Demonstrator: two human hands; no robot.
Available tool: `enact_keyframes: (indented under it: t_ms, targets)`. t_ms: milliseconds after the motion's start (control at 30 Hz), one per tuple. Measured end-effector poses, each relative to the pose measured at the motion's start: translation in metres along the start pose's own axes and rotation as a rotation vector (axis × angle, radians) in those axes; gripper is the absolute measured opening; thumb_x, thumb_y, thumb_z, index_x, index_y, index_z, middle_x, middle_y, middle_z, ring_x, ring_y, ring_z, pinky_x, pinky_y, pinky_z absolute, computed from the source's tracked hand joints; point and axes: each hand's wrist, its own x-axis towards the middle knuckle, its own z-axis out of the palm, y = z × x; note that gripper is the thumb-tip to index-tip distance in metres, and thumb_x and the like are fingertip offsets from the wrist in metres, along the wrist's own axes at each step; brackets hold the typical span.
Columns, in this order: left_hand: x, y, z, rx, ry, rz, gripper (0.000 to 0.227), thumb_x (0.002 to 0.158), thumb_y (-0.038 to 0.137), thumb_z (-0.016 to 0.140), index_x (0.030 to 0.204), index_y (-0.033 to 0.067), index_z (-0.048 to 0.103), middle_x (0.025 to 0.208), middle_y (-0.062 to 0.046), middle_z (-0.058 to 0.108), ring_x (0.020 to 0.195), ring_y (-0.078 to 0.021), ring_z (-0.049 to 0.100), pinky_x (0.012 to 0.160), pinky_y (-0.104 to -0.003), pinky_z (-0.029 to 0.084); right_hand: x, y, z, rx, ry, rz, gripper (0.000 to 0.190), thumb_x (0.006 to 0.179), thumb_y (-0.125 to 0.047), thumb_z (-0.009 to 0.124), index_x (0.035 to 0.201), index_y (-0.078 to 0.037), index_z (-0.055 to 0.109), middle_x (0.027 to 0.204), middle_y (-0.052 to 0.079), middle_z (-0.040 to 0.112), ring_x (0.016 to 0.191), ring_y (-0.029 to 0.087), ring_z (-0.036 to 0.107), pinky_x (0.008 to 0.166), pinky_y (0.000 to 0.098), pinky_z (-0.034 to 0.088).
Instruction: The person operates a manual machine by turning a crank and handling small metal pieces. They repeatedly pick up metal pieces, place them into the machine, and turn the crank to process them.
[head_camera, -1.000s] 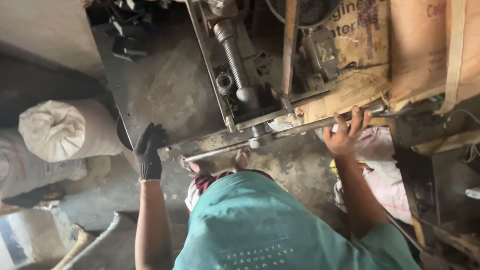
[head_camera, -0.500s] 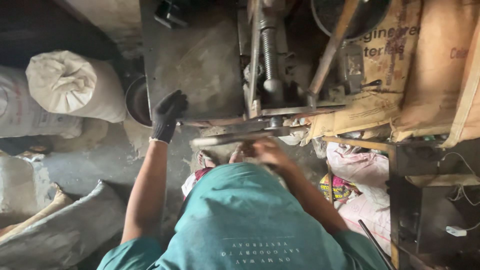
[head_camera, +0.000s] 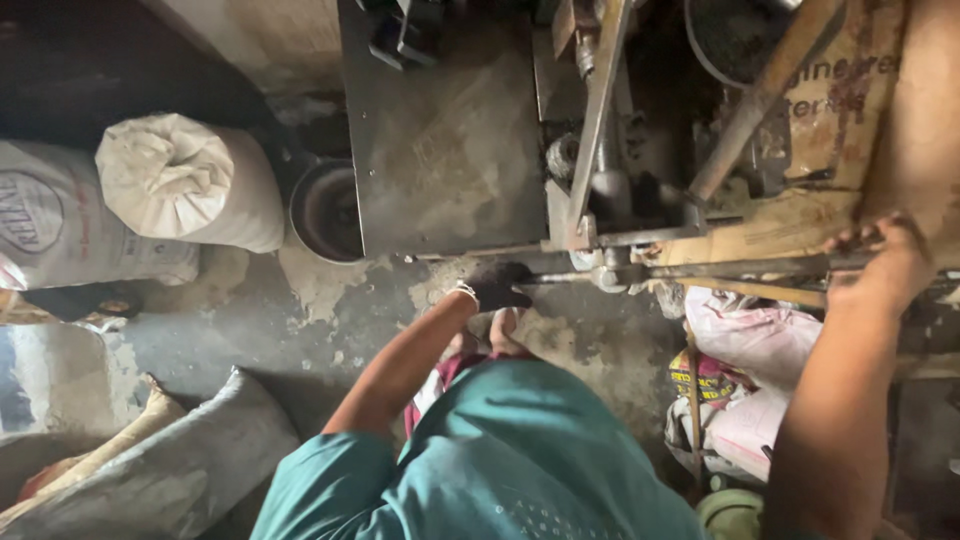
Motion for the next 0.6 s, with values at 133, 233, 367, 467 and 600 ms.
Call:
enact_keyframes:
  t_ms: [133, 233, 367, 467, 600]
  targets:
    - [0.011, -0.033, 0.000, 0.099, -0.241, -0.164, 0.052, 0.080, 0.060, 0.073, 0.096, 0.0117, 0.081, 0.095, -0.014, 0.076, 0.091, -0.0348, 0.071, 0.082, -0.044, 0.054, 0.020, 0.015, -0.005, -0.048, 0.103, 0.078, 0.025, 0.091, -0.028, 0.060, 0.103, -0.011, 0.074, 0.069, 0.002, 0.052, 0.059, 0.020, 0.053, 0.058, 0.0413, 0.049]
    - [0.007, -0.042, -0.012, 0.024, -0.380, -0.310, 0.051, 0.078, 0.061, 0.073, 0.085, 0.0108, 0.079, 0.078, -0.010, 0.076, 0.075, -0.0274, 0.073, 0.075, -0.042, 0.056, 0.022, 0.020, -0.009, -0.061, 0.088, 0.100, 0.033, 0.090, -0.036, 0.057, 0.100, -0.010, 0.075, 0.066, 0.001, 0.047, 0.059, 0.018, 0.047, 0.059, 0.0376, 0.045]
    - [0.004, -0.041, -0.012, 0.023, -0.388, -0.467, 0.050, 0.076, 0.060, 0.074, 0.084, 0.0107, 0.081, 0.077, -0.009, 0.077, 0.075, -0.0255, 0.072, 0.074, -0.041, 0.057, 0.026, 0.020, -0.002, -0.046, 0.031, 0.068, 0.036, 0.088, -0.038, 0.054, 0.091, -0.007, 0.072, 0.066, 0.002, 0.047, 0.059, 0.017, 0.043, 0.060, 0.0361, 0.043]
    - [0.003, -0.049, -0.001, 0.054, -0.261, -0.463, 0.048, 0.073, 0.056, 0.078, 0.091, 0.0114, 0.081, 0.088, -0.010, 0.077, 0.083, -0.0277, 0.072, 0.079, -0.042, 0.055, 0.034, 0.026, 0.000, 0.021, 0.032, 0.165, 0.022, 0.086, -0.032, 0.058, 0.078, -0.013, 0.054, 0.066, 0.002, 0.050, 0.061, 0.019, 0.050, 0.061, 0.0405, 0.047]
    - [-0.003, -0.055, -0.008, 0.282, -0.252, -0.528, 0.050, 0.074, 0.054, 0.079, 0.101, 0.0118, 0.080, 0.102, -0.012, 0.076, 0.094, -0.0294, 0.070, 0.086, -0.043, 0.055, 0.064, 0.050, -0.005, -0.009, 0.059, 0.201, 0.024, 0.085, -0.033, 0.055, 0.072, -0.014, 0.050, 0.060, 0.002, 0.046, 0.053, 0.019, 0.045, 0.054, 0.0430, 0.047]
